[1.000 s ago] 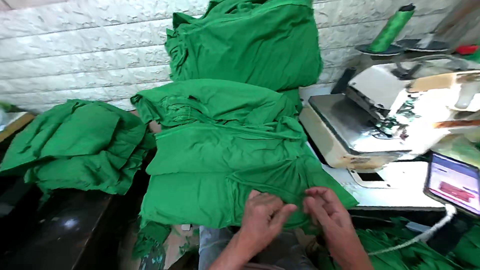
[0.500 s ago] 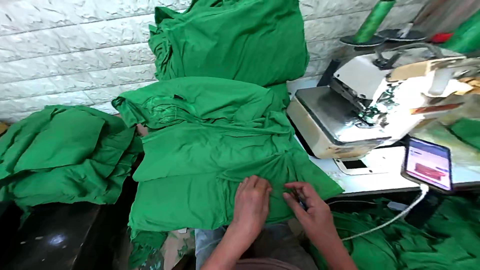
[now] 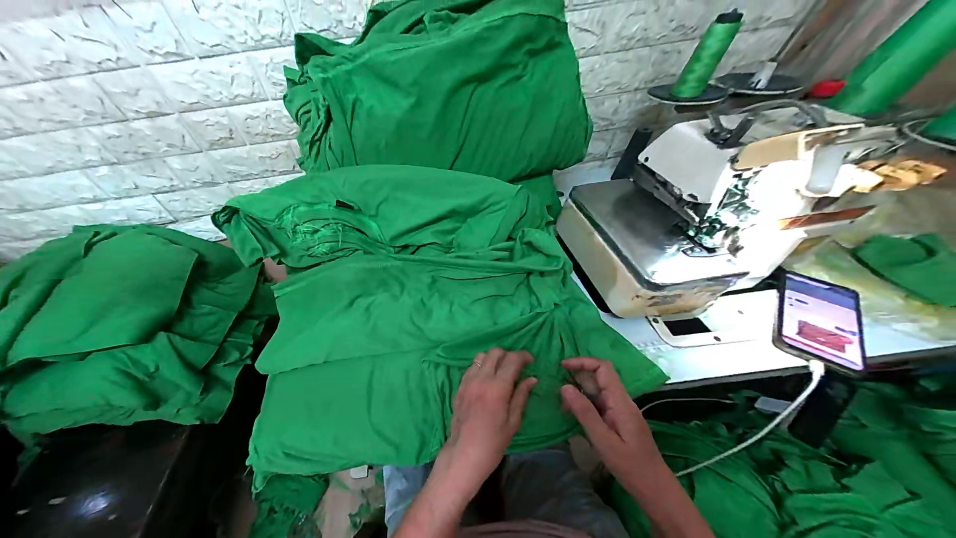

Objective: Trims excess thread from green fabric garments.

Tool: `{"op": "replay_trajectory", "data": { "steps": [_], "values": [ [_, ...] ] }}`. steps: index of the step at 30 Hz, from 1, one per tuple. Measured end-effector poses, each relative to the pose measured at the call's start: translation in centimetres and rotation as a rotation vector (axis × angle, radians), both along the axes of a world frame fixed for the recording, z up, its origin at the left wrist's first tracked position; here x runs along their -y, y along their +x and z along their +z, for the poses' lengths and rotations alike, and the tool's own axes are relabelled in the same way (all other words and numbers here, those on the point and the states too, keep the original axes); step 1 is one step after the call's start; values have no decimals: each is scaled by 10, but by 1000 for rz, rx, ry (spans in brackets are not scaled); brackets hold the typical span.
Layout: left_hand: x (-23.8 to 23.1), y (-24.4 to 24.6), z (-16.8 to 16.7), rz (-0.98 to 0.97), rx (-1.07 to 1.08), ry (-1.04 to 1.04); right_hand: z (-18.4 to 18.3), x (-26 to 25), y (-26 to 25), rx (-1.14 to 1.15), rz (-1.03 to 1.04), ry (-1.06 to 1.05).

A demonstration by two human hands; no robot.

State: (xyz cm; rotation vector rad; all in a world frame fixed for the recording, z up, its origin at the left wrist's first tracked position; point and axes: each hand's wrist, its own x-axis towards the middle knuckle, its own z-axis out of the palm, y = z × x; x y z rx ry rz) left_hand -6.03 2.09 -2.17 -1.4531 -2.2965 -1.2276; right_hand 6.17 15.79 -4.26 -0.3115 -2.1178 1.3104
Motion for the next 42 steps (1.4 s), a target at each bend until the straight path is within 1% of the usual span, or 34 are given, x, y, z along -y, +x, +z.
{"op": "replay_trajectory", "data": {
  "steps": [1, 3, 5, 8, 13, 16, 18, 20, 22, 25, 26, 27, 29, 31, 33, 34, 37, 39, 40, 42],
  "values": [
    [-3, 0, -5, 26, -89, 0, 1, 0, 1, 5, 12, -2],
    [-8, 1, -10, 69, -202, 1, 4, 0, 2, 45, 11, 9],
    [-10, -1, -10, 89, -263, -1, 5, -1, 4, 102, -11, 35],
    [-11, -3, -12, 101, -338, 9, 6, -2, 5, 174, -40, 140],
    [-14, -1, -16, 151, -400, 20, 17, -1, 8, 319, -64, 308],
    [-14, 0, -17, 165, -412, 22, 27, 8, 6, 395, -116, 446],
    [-14, 0, -18, 172, -422, 32, 30, 15, 3, 407, -170, 531],
    [-13, 0, -19, 171, -400, 61, 27, 16, 1, 393, -194, 561],
    [-11, 1, -18, 155, -347, 120, 24, 11, 2, 358, -154, 479],
    [3, 11, -18, 123, -259, 249, 19, 0, 7, 209, -40, 157],
    [11, 17, -22, 126, -256, 287, 21, 0, 7, 146, -32, 53],
    [19, 23, -29, 152, -269, 324, 24, 0, 7, 86, -37, -13],
    [34, 32, -54, 269, -354, 393, 30, 0, 3, -15, -36, -33],
    [50, 33, -82, 447, -416, 409, 31, 3, -7, -75, -10, 38],
    [67, 31, -101, 620, -390, 368, 27, 10, -20, -101, 69, 165],
    [77, 29, -104, 659, -357, 332, 25, 16, -28, -101, 127, 240],
    [100, 28, -97, 629, -289, 261, 19, 40, -50, -61, 327, 500],
    [106, 29, -92, 596, -321, 294, 17, 58, -61, -30, 408, 671],
    [106, 29, -90, 590, -341, 322, 17, 65, -64, -25, 423, 714],
    [105, 28, -82, 648, -361, 327, 27, 73, -64, 7, 457, 685]
  ]
}}
